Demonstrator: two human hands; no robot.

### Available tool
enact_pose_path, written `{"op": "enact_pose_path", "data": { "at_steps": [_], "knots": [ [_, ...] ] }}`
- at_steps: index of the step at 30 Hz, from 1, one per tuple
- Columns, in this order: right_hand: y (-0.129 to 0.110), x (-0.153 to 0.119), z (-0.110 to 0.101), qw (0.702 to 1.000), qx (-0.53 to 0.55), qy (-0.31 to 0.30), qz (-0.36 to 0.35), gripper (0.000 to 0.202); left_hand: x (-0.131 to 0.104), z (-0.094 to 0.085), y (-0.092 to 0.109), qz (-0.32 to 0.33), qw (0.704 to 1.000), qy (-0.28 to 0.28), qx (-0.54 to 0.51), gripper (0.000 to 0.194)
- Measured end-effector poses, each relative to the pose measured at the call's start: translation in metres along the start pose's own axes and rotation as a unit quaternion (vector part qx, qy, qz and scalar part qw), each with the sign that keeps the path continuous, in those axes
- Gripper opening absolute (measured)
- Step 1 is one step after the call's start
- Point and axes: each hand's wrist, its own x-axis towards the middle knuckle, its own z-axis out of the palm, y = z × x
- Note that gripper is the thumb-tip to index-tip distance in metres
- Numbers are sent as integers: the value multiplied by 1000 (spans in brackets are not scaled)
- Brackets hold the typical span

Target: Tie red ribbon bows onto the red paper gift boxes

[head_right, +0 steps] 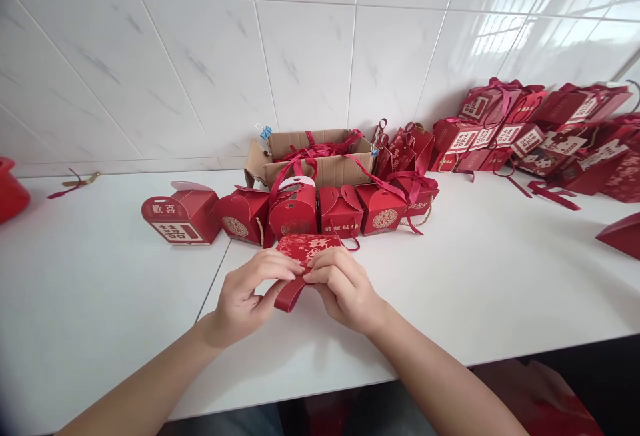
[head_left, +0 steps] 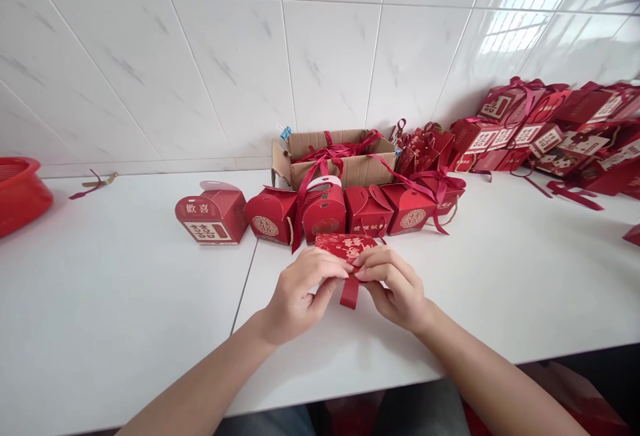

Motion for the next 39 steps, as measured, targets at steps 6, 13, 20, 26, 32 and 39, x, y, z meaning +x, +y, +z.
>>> {"op": "enact_pose_path", "data": {
  "at_steps": [6,13,20,26,32,39],
  "knots": [
    [-1,1,-4,999,10,-29,-29,26,-2,-8,-4,67,995,-56,55,36],
    [0,-4,-2,999,5,-32,-35,28,-4,-4,-8,119,986,-27,114,22],
    [-2,6,-7,1000,9,-5,-21,22,-10,0,-6,123,975,19,183,25],
    [-2,9,-11,997,55,-32,31,23,-8,-1,-7,129,975,25,177,26],
    [-4,10,-10,998,49,-35,25,16,-7,1,-8,130,978,25,164,26],
    [-7,10,-7,998,64,-17,13,20,-6,2,-3,100,983,31,151,24]
  ]
}}
